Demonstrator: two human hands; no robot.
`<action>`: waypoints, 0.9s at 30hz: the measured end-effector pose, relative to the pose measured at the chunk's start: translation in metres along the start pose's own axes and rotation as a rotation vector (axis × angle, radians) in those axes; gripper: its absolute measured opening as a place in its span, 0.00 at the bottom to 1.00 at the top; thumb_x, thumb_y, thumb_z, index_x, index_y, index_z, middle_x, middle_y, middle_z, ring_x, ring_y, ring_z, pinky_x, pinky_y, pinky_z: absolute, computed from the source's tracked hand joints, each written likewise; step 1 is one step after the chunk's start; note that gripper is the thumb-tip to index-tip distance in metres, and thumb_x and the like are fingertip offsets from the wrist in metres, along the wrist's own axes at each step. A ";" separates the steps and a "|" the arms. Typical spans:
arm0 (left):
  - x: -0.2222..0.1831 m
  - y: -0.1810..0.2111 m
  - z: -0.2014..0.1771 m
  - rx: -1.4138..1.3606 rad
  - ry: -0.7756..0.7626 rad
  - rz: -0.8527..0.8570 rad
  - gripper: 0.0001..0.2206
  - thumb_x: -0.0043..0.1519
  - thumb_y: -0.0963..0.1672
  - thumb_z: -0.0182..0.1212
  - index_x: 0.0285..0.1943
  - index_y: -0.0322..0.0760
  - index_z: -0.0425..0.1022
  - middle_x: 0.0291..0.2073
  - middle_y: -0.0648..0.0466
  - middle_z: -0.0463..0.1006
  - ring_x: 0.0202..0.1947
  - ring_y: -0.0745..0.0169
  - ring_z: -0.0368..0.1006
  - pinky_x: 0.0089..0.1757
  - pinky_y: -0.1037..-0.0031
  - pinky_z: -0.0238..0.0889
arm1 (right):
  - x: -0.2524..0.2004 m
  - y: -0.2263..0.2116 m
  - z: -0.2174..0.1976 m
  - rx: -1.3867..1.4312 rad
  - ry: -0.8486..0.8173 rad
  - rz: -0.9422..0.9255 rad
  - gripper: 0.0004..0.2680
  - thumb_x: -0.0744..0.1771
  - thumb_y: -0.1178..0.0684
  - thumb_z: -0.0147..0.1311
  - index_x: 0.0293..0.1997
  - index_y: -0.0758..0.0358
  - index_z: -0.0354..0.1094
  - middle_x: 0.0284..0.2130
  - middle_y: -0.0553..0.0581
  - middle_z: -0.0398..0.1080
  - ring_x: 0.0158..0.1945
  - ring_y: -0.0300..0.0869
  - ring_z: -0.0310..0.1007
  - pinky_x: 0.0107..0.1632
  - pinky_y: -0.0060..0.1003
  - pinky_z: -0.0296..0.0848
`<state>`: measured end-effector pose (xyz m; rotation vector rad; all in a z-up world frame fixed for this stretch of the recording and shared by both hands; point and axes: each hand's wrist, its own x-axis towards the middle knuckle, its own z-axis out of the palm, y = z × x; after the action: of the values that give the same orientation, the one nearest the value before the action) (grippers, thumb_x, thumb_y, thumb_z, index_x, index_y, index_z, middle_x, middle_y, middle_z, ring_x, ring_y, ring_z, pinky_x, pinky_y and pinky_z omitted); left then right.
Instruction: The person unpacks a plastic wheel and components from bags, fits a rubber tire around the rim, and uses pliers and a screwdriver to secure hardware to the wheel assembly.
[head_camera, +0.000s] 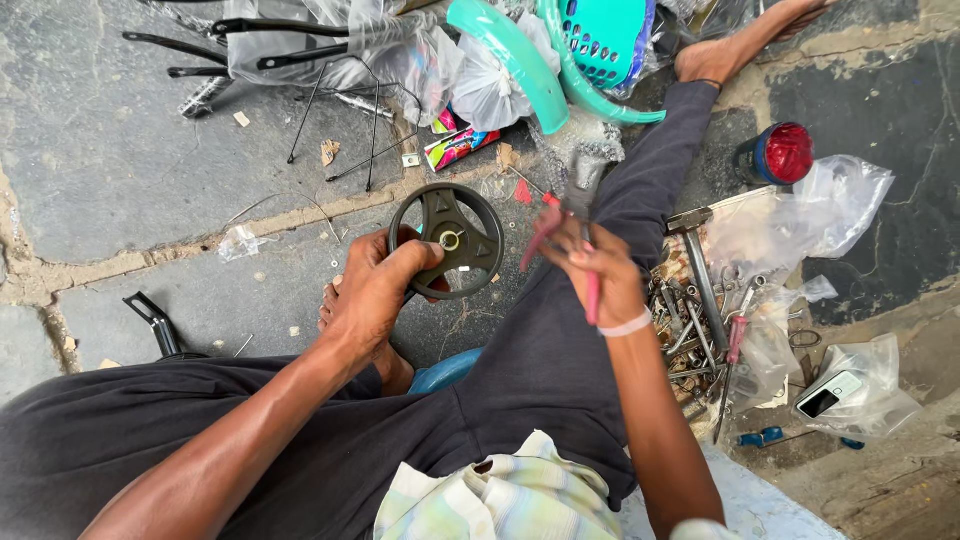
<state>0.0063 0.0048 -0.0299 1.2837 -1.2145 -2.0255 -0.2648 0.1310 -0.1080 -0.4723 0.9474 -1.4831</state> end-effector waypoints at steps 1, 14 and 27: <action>-0.004 0.002 0.000 0.080 0.025 0.011 0.14 0.56 0.46 0.60 0.38 0.25 0.78 0.26 0.46 0.81 0.26 0.63 0.77 0.35 0.72 0.71 | -0.013 -0.010 0.013 0.072 -0.008 -0.042 0.14 0.65 0.63 0.51 0.57 0.80 0.63 0.45 0.62 0.67 0.62 0.53 0.73 0.67 0.50 0.76; -0.051 0.033 0.007 0.789 0.203 0.898 0.05 0.45 0.42 0.63 0.25 0.35 0.74 0.14 0.52 0.65 0.18 0.56 0.61 0.37 0.64 0.55 | -0.142 -0.073 0.132 -0.332 -0.204 0.492 0.13 0.59 0.66 0.51 0.46 0.79 0.69 0.30 0.64 0.73 0.32 0.44 0.77 0.38 0.35 0.77; -0.068 0.036 0.005 0.962 0.231 1.129 0.12 0.44 0.45 0.67 0.26 0.35 0.69 0.17 0.52 0.67 0.23 0.53 0.64 0.39 0.61 0.56 | -0.145 -0.076 0.165 -0.583 -0.068 0.551 0.13 0.59 0.66 0.46 0.46 0.74 0.67 0.27 0.57 0.71 0.27 0.37 0.71 0.33 0.32 0.73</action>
<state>0.0303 0.0389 0.0347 0.7391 -2.1868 -0.4594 -0.1613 0.2169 0.0812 -0.6117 1.3298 -0.6794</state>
